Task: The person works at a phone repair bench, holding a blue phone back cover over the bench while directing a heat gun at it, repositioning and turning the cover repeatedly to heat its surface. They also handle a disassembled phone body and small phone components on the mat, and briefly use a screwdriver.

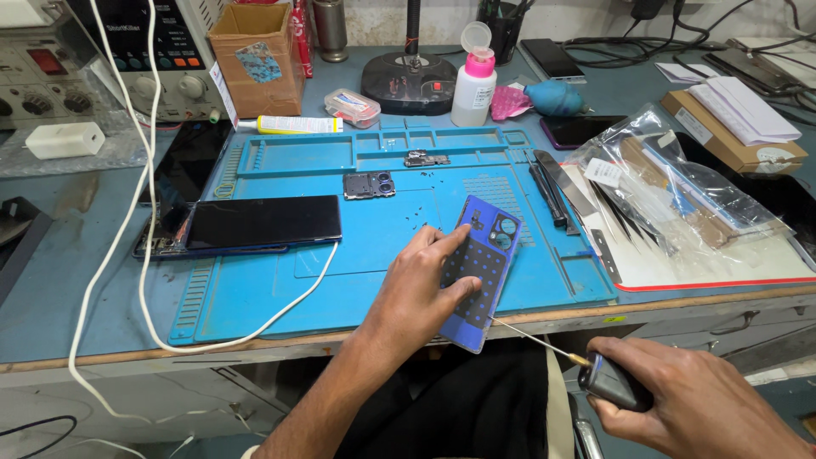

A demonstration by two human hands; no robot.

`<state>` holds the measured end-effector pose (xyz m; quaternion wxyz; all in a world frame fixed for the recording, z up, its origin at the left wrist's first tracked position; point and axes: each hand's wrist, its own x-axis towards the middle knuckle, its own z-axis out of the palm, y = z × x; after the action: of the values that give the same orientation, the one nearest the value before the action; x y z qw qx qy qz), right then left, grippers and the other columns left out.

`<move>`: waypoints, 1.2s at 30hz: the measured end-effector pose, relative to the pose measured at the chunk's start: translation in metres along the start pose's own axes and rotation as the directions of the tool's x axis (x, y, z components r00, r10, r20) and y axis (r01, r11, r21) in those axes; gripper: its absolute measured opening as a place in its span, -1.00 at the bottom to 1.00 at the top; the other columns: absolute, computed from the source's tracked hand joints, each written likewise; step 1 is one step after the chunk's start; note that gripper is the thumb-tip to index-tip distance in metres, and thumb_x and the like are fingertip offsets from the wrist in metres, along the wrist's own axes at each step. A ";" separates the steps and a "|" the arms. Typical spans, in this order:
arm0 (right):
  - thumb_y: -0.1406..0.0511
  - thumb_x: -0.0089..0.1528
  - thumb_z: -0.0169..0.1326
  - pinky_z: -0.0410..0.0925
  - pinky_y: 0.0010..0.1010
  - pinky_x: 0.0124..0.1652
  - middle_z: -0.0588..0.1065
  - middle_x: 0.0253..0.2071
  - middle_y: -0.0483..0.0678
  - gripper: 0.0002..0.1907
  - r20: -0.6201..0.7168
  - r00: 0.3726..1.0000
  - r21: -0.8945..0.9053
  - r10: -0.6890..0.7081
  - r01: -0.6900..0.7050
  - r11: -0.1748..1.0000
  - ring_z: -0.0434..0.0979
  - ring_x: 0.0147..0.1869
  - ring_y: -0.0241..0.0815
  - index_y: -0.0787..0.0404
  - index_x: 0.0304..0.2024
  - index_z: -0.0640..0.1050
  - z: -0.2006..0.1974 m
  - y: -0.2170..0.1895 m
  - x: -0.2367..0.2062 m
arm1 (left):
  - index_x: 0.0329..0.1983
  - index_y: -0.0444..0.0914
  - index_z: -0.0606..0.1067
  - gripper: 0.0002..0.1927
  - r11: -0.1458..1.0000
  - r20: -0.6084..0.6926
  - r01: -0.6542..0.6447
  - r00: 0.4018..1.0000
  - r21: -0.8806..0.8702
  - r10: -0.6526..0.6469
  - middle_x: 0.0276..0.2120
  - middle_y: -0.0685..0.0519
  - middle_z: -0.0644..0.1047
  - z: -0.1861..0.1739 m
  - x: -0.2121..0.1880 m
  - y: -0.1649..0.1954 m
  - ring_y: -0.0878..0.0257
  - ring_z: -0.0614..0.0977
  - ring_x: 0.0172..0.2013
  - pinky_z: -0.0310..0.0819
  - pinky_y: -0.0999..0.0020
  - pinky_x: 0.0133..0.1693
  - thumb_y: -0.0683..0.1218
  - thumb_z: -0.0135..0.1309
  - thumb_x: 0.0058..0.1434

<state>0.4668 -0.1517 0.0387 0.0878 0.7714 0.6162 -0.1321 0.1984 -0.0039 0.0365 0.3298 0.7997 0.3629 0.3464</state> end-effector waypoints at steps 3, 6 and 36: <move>-0.08 0.00 0.27 0.56 -0.28 -0.02 0.64 -0.01 -0.23 -0.23 0.024 0.999 -0.007 0.039 -0.039 0.999 0.72 -0.04 -0.12 -0.16 0.27 0.49 -0.007 -0.006 -0.001 | 0.32 -0.32 0.40 -0.31 1.000 -0.008 -0.013 1.000 -0.021 0.012 -0.19 -0.08 0.49 -0.001 -0.001 -0.002 0.13 0.59 -0.23 0.53 0.19 -0.15 -0.12 0.29 0.10; -0.10 0.00 0.26 0.56 -0.29 -0.03 0.64 -0.03 -0.24 -0.23 0.025 0.998 -0.026 0.052 -0.052 0.998 0.73 -0.06 -0.12 -0.17 0.27 0.49 -0.009 -0.008 -0.003 | 0.33 -0.33 0.40 -0.32 0.997 -0.034 -0.067 0.997 -0.027 0.066 -0.16 -0.07 0.49 0.000 -0.002 -0.003 0.14 0.59 -0.21 0.54 0.20 -0.14 -0.13 0.29 0.11; -0.10 -0.03 0.30 0.56 -0.27 -0.12 0.64 -0.03 -0.27 -0.26 -0.037 0.996 0.010 -0.084 0.084 0.996 0.72 -0.10 -0.11 -0.11 0.18 0.53 -0.010 -0.001 -0.001 | 0.26 -0.36 0.44 -0.42 0.996 -0.010 -0.088 0.996 0.028 0.089 -0.07 -0.11 0.53 0.003 0.000 -0.003 0.06 0.63 -0.09 0.54 0.18 -0.04 -0.11 0.24 0.18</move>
<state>0.4662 -0.1497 0.0484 0.0666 0.7476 0.6488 -0.1252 0.1995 -0.0033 0.0329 0.3011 0.8175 0.3336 0.3602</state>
